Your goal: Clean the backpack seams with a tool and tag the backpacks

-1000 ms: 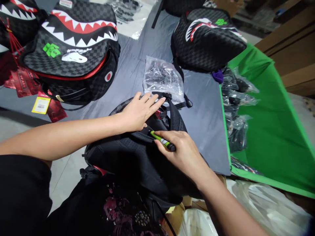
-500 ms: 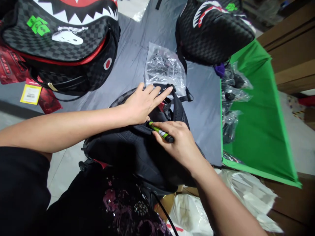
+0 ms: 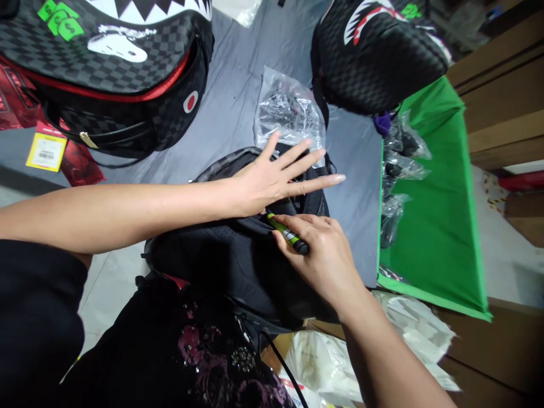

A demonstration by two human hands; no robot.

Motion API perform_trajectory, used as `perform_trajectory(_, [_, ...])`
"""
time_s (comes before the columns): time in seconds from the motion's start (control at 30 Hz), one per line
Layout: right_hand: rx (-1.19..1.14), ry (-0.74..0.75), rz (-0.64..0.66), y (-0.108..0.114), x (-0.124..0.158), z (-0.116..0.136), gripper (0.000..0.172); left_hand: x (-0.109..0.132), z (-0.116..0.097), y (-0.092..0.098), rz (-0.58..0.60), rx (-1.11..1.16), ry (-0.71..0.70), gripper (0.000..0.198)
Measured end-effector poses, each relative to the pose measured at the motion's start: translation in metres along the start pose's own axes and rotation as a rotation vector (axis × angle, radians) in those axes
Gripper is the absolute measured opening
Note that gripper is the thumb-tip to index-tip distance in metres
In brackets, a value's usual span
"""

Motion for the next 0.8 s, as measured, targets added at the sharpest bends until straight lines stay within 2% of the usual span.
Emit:
perform_trajectory(0.27, [-0.147, -0.056, 0.027, 0.0001, -0.0001, -0.0111, 0.021, -0.0008, 0.0009, -0.0058, 0.011, 0.200, 0.016, 0.105])
perform_trajectory(0.47, [-0.130, -0.094, 0.001, -0.0039, -0.0024, -0.0056, 0.021, -0.0035, 0.0009, -0.0052, 0.017, 0.131, 0.048, 0.089])
perform_trajectory(0.67, [-0.161, -0.109, -0.018, -0.0036, -0.0040, -0.0051, 0.021, -0.0065, 0.0010, -0.0013, 0.072, 0.165, 0.073, 0.089])
perform_trajectory(0.8, [-0.161, -0.103, -0.028, -0.0042, -0.0066, -0.0026, 0.021, -0.0066, 0.0033, -0.0052, 0.076, 0.197, 0.058, 0.099])
Point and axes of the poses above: each hand's wrist, its own x-axis away from the middle knuckle, its own y-axis out of the back of the hand, z = x × y, the point moved 2 cm from there along -x, towards the middle knuckle, and after that the axes turned 4 degrees about -z, right-handed, at the moved point
